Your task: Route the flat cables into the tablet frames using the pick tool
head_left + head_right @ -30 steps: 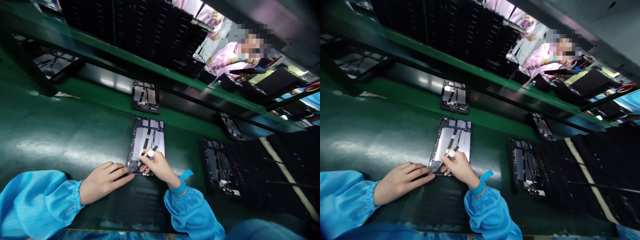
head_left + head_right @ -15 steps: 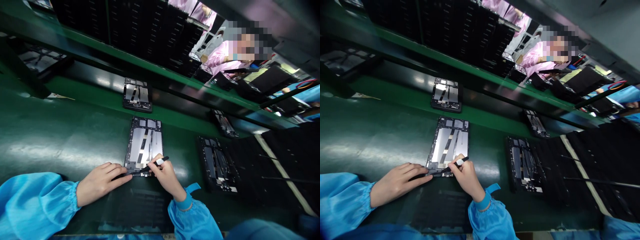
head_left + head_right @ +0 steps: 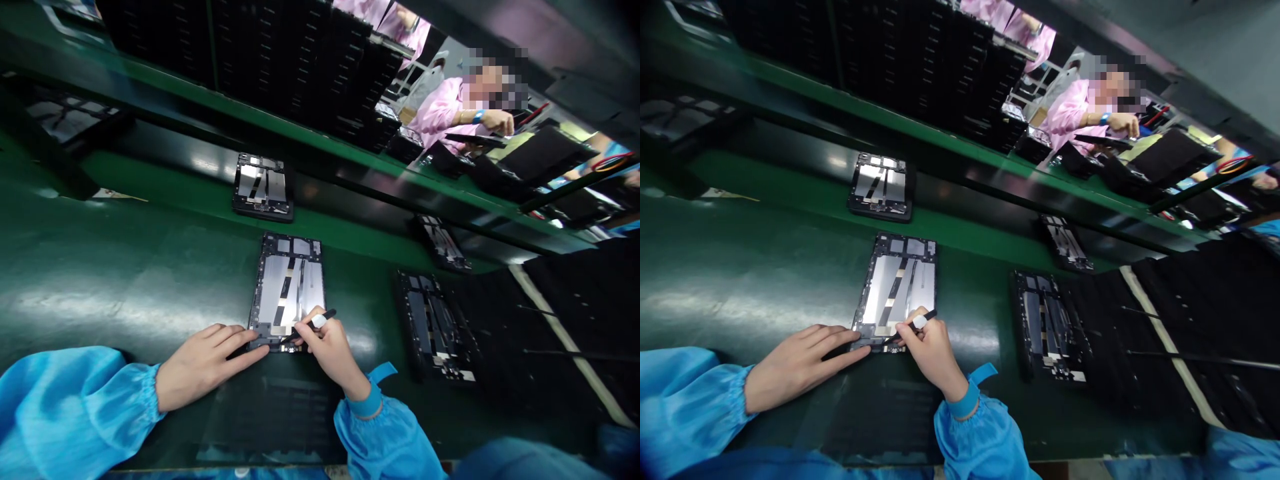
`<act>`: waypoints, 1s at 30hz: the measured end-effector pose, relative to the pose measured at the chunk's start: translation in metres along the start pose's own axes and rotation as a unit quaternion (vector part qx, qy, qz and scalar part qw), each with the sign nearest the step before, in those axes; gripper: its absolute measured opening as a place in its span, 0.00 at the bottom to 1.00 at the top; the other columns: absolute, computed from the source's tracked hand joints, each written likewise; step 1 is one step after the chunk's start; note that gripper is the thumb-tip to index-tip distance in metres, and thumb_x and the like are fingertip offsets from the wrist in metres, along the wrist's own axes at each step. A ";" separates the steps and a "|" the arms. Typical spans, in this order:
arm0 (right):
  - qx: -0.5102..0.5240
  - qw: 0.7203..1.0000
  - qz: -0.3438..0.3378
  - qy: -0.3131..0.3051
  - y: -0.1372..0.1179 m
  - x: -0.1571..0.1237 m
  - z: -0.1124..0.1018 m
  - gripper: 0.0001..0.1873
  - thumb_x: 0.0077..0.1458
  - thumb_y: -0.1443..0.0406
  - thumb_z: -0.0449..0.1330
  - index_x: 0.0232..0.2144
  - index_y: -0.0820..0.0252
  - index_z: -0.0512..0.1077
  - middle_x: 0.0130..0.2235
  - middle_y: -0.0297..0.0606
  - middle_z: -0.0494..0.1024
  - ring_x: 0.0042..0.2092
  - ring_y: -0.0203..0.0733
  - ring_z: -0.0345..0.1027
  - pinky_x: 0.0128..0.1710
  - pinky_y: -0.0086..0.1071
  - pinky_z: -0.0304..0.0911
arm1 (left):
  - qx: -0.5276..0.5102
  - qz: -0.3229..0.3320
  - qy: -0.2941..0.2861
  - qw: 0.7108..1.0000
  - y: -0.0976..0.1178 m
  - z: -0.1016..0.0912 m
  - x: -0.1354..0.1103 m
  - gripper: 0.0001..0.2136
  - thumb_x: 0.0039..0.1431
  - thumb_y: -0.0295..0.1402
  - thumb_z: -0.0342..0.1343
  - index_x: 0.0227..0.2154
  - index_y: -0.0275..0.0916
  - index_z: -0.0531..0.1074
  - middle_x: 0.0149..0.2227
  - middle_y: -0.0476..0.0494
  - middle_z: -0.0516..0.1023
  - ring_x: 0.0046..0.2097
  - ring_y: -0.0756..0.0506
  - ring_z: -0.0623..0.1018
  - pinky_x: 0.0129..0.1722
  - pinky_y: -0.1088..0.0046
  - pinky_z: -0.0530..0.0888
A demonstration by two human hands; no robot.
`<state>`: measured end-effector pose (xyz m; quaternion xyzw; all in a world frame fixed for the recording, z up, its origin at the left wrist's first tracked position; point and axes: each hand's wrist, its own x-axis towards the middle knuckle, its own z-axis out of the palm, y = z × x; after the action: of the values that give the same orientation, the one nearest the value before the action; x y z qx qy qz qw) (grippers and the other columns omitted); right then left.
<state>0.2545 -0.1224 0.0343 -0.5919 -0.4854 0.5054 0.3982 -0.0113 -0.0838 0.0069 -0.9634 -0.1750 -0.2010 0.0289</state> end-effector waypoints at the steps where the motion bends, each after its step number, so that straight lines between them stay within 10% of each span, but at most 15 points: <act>1: -0.002 1.000 0.000 0.001 0.000 0.000 0.000 0.14 0.58 0.53 0.63 0.30 0.56 0.68 0.25 0.32 0.76 0.27 0.43 0.75 0.28 0.32 0.71 | 0.004 0.000 -0.001 1.000 0.000 0.000 0.000 0.22 0.68 0.20 0.44 0.61 0.42 0.66 0.52 0.39 0.76 0.48 0.41 0.74 0.47 0.65 0.70; 14: 0.000 0.999 -0.022 0.034 0.002 -0.001 -0.002 0.18 0.60 0.50 0.62 0.28 0.55 0.67 0.24 0.33 0.74 0.23 0.40 0.72 0.21 0.29 0.64 | -0.047 -0.023 -0.023 0.998 0.005 -0.007 0.014 0.17 0.69 0.25 0.50 0.56 0.43 0.71 0.57 0.40 0.75 0.48 0.42 0.76 0.47 0.66 0.76; 19: 0.010 0.980 -0.092 0.176 0.011 -0.007 0.002 0.21 0.60 0.47 0.61 0.26 0.54 0.67 0.23 0.33 0.71 0.22 0.41 0.70 0.23 0.33 0.68 | -0.059 0.011 0.026 0.998 -0.005 0.003 0.020 0.13 0.73 0.36 0.51 0.54 0.39 0.71 0.54 0.41 0.78 0.55 0.41 0.74 0.51 0.66 0.74; 24: 0.013 0.904 -0.219 0.367 0.036 -0.015 -0.004 0.16 0.66 0.50 0.57 0.34 0.55 0.70 0.32 0.41 0.79 0.26 0.45 0.74 0.25 0.36 0.70 | -0.042 0.017 -0.047 0.998 -0.027 0.042 0.097 0.18 0.68 0.37 0.58 0.58 0.42 0.68 0.56 0.40 0.76 0.55 0.40 0.74 0.45 0.66 0.74; 30: -0.059 0.954 -0.124 0.266 0.060 0.005 -0.021 0.22 0.62 0.43 0.52 0.41 0.43 0.80 0.34 0.48 0.82 0.24 0.57 0.76 0.23 0.52 0.73 | 0.037 -0.058 -0.054 0.996 -0.106 0.080 0.223 0.16 0.70 0.33 0.57 0.58 0.41 0.70 0.58 0.40 0.74 0.58 0.41 0.74 0.49 0.64 0.76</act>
<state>0.2854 -0.1295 -0.0210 -0.6628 -0.4607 0.2471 0.5361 0.1735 0.0980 0.0205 -0.9594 -0.2388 -0.1434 0.0433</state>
